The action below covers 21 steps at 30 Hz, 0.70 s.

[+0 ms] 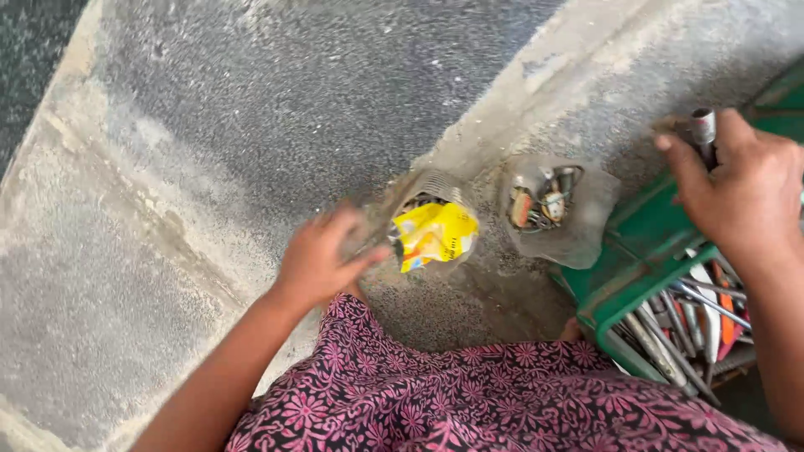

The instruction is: The person organizes and sorts various mechanical tools and small parts into containers.

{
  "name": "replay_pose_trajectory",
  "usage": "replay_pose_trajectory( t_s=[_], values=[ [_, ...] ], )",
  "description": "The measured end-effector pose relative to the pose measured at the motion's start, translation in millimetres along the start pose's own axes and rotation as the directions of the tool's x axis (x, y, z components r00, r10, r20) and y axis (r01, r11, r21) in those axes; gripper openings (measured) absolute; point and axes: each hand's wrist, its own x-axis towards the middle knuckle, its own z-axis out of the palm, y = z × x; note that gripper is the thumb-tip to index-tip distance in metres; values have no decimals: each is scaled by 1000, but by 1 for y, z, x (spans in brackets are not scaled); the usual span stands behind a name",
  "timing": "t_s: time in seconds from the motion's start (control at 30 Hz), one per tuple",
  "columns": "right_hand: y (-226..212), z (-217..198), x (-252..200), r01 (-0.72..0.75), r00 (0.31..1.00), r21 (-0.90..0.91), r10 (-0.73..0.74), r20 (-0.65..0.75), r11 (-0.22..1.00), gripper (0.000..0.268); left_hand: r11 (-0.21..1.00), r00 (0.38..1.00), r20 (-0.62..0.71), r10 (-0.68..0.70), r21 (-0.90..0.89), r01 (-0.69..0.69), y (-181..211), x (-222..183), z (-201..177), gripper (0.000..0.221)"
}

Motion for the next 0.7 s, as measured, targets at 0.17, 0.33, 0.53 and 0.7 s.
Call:
replay_pose_trajectory(
  t_s=[0.17, 0.33, 0.53, 0.7],
  values=[
    [6, -45, -38, -59, 980, 175, 91, -180, 983, 15, 951, 822, 477, -310, 143, 275, -122, -79, 73, 66],
    [27, -82, -105, -54, 886, 614, 321, -335, 787, 18, 977, 835, 508, -211, 82, 197, -250, -97, 151, 50],
    [58, -94, -200, 48, 753, 768, 482, -448, 639, 20, 830, 813, -388, -434, 179, 529, -328, -50, 54, 50],
    [98, -91, -257, 85, 715, 728, 467, -520, 680, 18, 851, 774, -461, -434, 70, 520, -279, -43, 21, 52]
  ],
)
